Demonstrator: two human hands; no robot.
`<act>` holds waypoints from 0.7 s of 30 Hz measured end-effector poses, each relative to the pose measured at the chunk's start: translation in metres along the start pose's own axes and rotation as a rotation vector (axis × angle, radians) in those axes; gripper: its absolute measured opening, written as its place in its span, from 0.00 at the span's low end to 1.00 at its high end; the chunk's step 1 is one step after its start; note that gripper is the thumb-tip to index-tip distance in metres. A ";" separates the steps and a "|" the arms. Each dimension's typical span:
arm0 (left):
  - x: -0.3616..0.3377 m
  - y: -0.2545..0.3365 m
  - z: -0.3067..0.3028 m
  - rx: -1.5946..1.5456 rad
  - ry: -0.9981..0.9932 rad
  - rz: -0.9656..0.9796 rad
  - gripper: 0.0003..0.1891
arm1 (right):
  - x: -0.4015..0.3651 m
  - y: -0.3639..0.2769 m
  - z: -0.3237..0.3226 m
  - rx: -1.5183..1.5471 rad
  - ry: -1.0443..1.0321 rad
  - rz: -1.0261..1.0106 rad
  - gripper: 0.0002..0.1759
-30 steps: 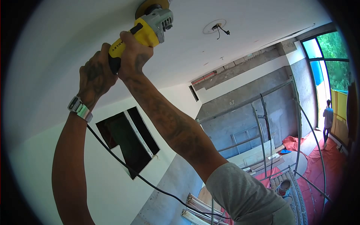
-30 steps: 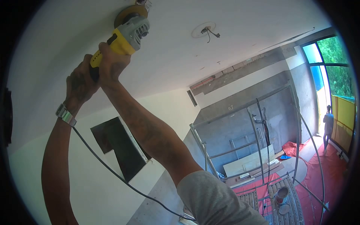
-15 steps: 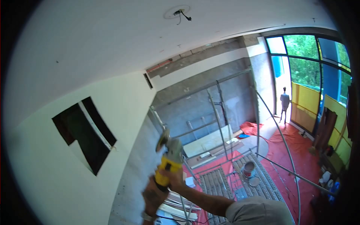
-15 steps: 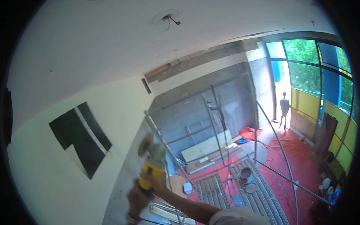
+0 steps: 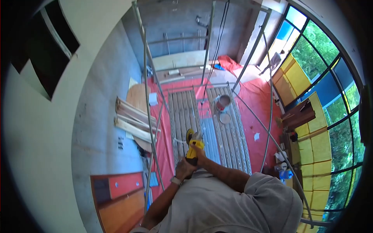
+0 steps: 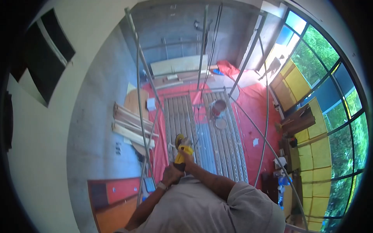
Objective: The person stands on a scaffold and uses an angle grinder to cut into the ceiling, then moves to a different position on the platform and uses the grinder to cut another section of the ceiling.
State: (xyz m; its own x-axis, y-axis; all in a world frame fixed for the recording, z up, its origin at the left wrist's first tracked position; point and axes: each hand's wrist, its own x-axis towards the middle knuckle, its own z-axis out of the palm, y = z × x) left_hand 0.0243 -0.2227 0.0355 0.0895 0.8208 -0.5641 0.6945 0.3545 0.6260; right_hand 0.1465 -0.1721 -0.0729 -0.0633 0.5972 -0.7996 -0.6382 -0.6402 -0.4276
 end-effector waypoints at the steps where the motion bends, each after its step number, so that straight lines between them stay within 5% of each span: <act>1: 0.004 -0.005 0.009 0.023 -0.001 0.016 0.48 | 0.003 0.003 -0.012 0.010 -0.006 0.016 0.23; 5: 0.013 -0.040 0.046 0.092 -0.077 0.137 0.51 | -0.003 0.018 -0.054 0.175 -0.143 0.121 0.19; 7: 0.027 -0.074 0.072 -0.288 -0.107 0.190 0.51 | 0.000 0.028 -0.063 0.161 -0.060 0.104 0.19; 9: 0.022 -0.077 0.079 -0.282 -0.157 0.177 0.50 | -0.006 0.033 -0.071 0.172 -0.018 0.096 0.23; 11: 0.025 -0.071 0.077 0.110 -0.234 0.111 0.48 | -0.013 0.033 -0.073 0.200 -0.012 0.116 0.23; 15: 0.023 -0.066 0.075 -0.085 -0.182 0.209 0.37 | -0.017 0.028 -0.082 0.284 -0.028 0.160 0.24; 21: 0.083 -0.102 0.125 0.019 -0.018 0.363 0.40 | 0.001 0.009 -0.069 0.380 0.017 0.222 0.20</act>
State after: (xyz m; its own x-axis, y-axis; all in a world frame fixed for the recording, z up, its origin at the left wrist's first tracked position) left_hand 0.0501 -0.2465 -0.1426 0.3450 0.8836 -0.3166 0.6281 0.0333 0.7774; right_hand 0.1941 -0.2102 -0.1066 -0.2202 0.4556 -0.8625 -0.8476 -0.5269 -0.0620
